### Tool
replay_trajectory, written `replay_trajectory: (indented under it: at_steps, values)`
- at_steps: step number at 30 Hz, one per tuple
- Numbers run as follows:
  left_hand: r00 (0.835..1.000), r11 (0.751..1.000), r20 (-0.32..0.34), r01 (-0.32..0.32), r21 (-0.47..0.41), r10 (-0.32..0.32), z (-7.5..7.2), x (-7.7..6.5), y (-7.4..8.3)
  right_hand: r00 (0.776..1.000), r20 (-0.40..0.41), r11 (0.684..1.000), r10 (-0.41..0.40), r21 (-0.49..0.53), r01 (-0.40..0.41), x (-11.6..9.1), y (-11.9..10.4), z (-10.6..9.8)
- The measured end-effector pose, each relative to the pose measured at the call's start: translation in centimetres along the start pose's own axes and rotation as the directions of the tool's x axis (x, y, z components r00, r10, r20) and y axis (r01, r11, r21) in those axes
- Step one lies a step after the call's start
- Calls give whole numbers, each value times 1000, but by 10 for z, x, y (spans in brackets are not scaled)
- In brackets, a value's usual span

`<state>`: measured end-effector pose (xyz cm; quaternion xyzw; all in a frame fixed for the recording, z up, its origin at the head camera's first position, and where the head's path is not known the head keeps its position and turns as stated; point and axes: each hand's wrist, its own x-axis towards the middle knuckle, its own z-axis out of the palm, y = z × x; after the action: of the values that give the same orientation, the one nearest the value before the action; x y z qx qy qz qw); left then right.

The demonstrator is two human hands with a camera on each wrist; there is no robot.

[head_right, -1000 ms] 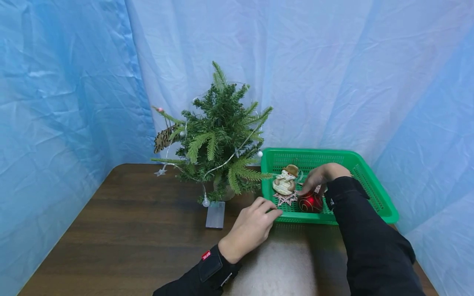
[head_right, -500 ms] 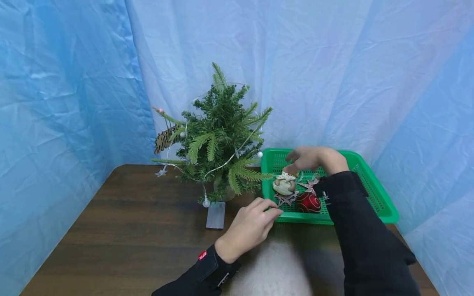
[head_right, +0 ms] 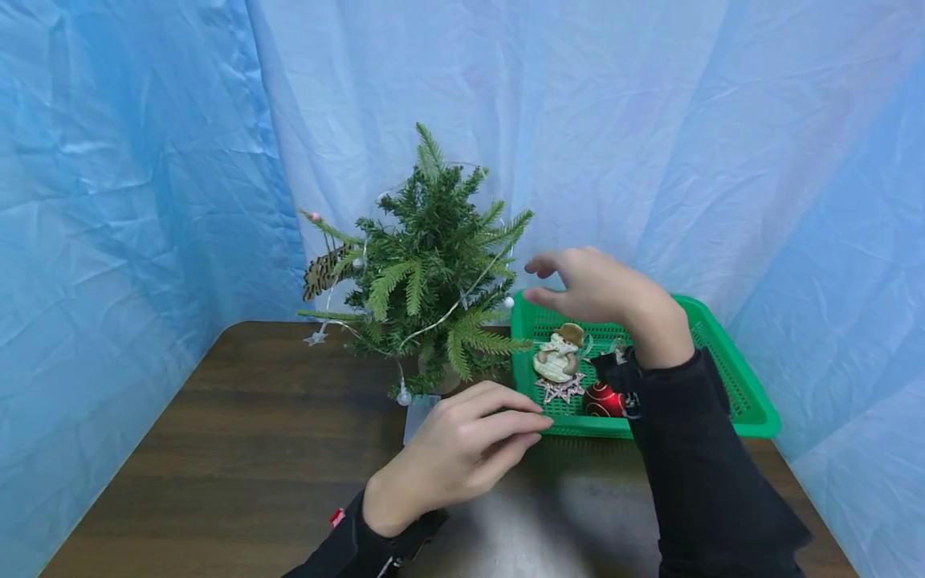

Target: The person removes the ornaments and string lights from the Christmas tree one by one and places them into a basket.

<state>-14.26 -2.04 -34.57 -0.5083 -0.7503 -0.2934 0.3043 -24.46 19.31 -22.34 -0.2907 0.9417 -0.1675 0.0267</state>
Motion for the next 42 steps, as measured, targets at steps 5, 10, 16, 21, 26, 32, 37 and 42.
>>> replay_trajectory:
  at_steps: [5,10,16,21,26,32,37,42]
  values:
    - [987,996,-153,-60,-68,49,-38,-1,4,966,-211,989,-148,-47,142,-9,-28,-5]
    - [957,995,-285,-79,-57,60,-67,-8,-5,877,-412,969,-248,-94,231,-8,-50,1]
    - [884,999,-468,8,52,17,-90,-21,-36,784,-537,949,-310,-119,293,11,-79,14]
    - [806,973,-585,198,121,-91,-99,-42,-76,785,-525,937,-329,-79,340,30,-111,19]
    - [724,919,-660,373,130,-201,-104,-63,-108,810,-489,927,-324,7,375,49,-142,30]
    - [669,875,-692,471,113,-271,-109,-73,-128,878,-402,940,-261,100,325,77,-168,34]
    - [646,850,-693,518,90,-321,-109,-81,-144,950,-278,974,-143,133,185,109,-186,26]
    - [629,830,-687,553,68,-363,-106,-87,-157,987,-154,983,-40,173,67,139,-203,23]
